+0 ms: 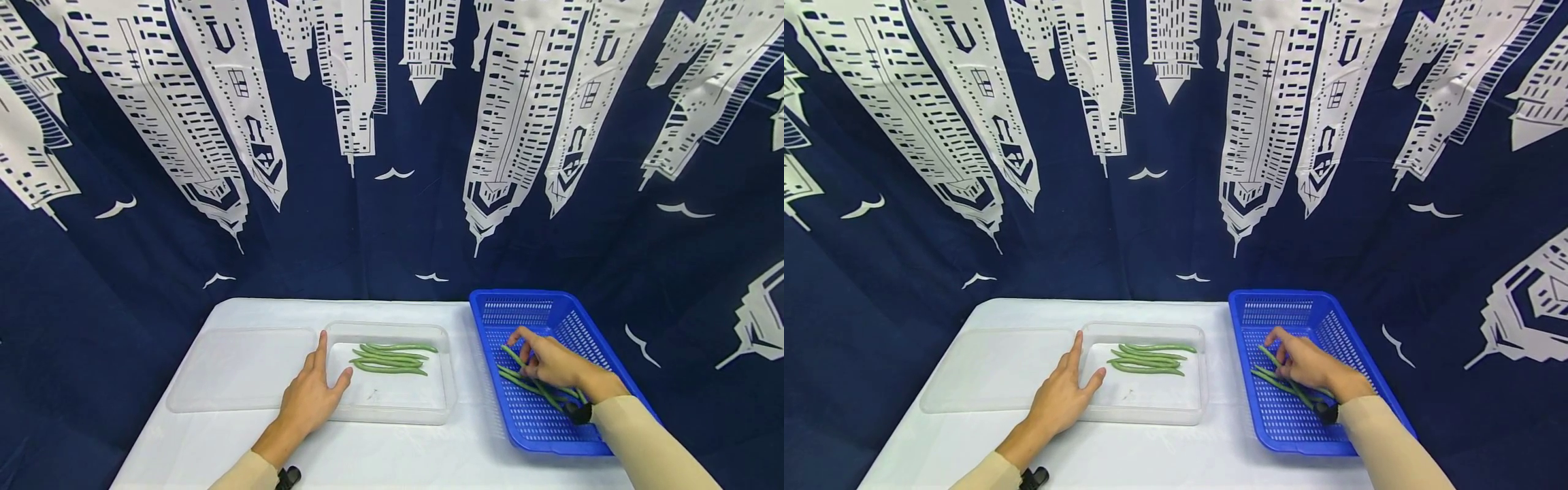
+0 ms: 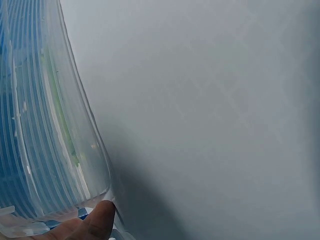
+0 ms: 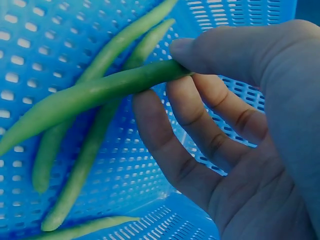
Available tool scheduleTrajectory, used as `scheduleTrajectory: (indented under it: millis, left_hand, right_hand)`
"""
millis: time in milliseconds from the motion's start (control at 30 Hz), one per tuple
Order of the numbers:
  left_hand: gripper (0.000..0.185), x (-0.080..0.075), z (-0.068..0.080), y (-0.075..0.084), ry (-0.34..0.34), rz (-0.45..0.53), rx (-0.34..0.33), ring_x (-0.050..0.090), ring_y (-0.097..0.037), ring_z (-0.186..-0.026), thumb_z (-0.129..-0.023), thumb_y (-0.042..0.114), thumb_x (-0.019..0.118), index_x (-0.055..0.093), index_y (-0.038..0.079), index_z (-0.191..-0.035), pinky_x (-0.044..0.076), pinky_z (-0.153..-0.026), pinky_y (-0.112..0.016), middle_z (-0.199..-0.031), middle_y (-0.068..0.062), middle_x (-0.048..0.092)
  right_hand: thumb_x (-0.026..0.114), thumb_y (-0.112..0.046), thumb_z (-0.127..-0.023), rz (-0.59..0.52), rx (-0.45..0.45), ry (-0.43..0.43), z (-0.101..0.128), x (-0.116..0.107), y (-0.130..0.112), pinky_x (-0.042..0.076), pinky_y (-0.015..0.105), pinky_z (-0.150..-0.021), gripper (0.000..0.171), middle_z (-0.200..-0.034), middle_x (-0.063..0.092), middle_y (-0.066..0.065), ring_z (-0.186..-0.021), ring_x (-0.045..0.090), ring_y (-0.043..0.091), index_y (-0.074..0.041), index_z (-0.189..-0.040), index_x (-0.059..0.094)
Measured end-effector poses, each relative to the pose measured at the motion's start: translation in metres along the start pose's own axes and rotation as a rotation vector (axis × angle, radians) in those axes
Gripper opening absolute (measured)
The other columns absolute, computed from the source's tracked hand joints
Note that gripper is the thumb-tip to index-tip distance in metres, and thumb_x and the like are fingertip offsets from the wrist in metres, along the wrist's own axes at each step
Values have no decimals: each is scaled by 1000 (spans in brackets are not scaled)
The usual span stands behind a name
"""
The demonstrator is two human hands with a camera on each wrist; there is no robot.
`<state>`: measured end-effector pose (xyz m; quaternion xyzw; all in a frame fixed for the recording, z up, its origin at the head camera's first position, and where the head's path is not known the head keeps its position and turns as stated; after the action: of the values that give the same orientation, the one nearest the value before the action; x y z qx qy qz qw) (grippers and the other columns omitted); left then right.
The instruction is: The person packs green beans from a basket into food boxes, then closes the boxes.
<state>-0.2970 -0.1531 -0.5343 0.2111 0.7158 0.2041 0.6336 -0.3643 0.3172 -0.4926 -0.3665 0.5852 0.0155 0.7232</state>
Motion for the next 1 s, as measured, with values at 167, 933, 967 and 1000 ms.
scheduleTrajectory:
  millis: [167,933,967,1000]
  left_hand:
    - [101,-2,1,-1,4,5,1,76,-54,-134,-115,57,67,17,9,-188,68,-94,-65,-168,-30,60]
    - [100,-2,0,-2,6,-1,6,79,-52,-129,-115,58,66,18,10,-188,68,-90,-63,-165,-29,62]
    - [100,-2,0,-2,5,0,6,79,-52,-130,-115,58,66,18,10,-188,68,-90,-63,-165,-30,62]
    - [100,-2,0,-2,5,0,7,79,-52,-130,-115,58,66,18,10,-188,68,-91,-63,-165,-30,62]
  right_hand:
    - [81,10,-95,10,-4,27,-2,-7,-4,60,26,-73,47,-104,77,8,-81,68,5,-7,-134,61]
    - [87,11,-89,141,-158,193,-9,-33,-61,61,35,-77,49,-98,71,-7,-88,67,10,-14,-129,73]
    - [86,11,-89,147,-170,201,-9,-33,-64,61,35,-76,49,-97,71,-7,-88,67,12,-14,-129,73]
    - [86,11,-88,153,-181,210,-10,-34,-67,61,34,-76,49,-97,71,-7,-87,68,14,-13,-128,73]
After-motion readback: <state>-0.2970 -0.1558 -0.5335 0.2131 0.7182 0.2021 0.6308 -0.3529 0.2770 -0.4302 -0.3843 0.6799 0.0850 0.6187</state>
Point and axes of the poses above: each hand's wrist, its own z-axis away from the middle knuckle, its own x-axis out of the palm, y = z × x, the point moved 9 cm from there along -z, towards the middle knuckle
